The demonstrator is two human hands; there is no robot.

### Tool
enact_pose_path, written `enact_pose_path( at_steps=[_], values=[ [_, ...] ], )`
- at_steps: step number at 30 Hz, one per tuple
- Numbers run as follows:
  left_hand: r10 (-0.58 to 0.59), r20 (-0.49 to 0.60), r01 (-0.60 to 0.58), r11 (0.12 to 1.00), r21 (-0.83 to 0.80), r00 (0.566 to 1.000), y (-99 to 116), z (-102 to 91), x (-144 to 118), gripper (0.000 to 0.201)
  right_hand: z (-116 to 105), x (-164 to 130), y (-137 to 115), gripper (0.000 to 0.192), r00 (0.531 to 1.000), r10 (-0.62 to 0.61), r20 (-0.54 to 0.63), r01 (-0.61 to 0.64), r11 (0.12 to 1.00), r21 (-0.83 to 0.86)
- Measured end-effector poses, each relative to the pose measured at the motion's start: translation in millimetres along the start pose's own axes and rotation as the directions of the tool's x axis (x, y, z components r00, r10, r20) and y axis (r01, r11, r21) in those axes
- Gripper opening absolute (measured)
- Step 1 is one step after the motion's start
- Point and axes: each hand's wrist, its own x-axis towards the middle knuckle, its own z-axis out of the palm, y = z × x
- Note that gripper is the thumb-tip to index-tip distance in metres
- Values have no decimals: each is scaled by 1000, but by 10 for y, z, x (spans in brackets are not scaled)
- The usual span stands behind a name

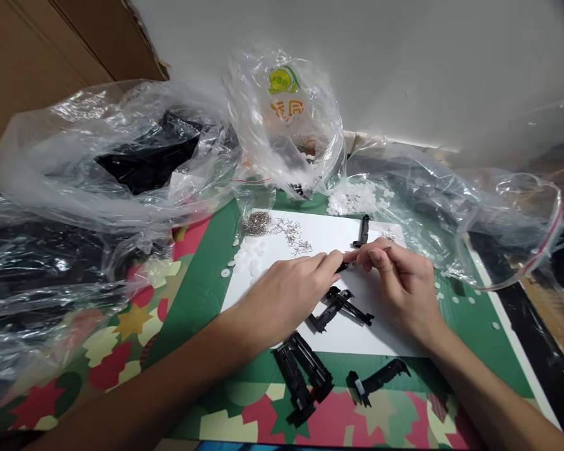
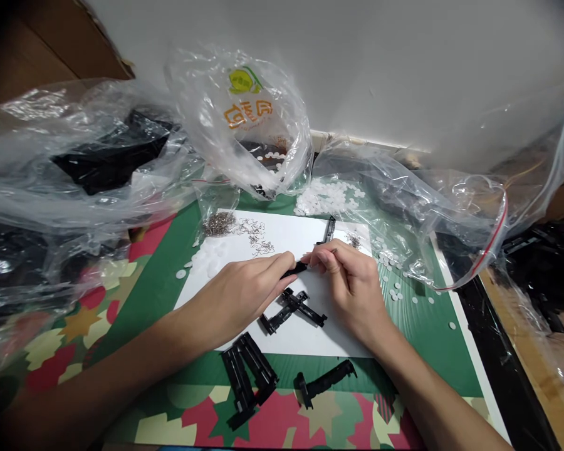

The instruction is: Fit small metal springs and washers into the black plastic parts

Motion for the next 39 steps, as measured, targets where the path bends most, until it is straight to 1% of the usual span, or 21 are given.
enact_pose_path(
  at_steps=[8,11,18,26,32,37,39],
  values=[
    [-32,11,32,999,-41,999,-7,-29,37,8,-9,10,-11,29,994,-106,11,107,992,-68],
    [-35,12,36,997,-63,999,-10,-41,46,3,-7,-8,5,27,988,-154,12,154,984,-90],
    [-95,47,98,991,-86,994,-9,-55,65,8,2,-17,0,25,983,-182,17,183,978,-98],
    [-117,31,120,985,-125,993,-13,-59,76,8,43,-17,-1,26,980,-199,4,199,977,-79],
    [-112,14,113,988,-103,994,-23,-65,88,9,58,7,30,28,987,-160,0,159,986,-55],
    [-136,11,136,984,-111,991,1,-92,90,12,39,34,44,31,999,-33,-19,34,998,53],
    [-149,10,149,980,-134,989,2,-86,81,13,28,35,29,33,999,-4,-38,8,996,94]
  ],
)
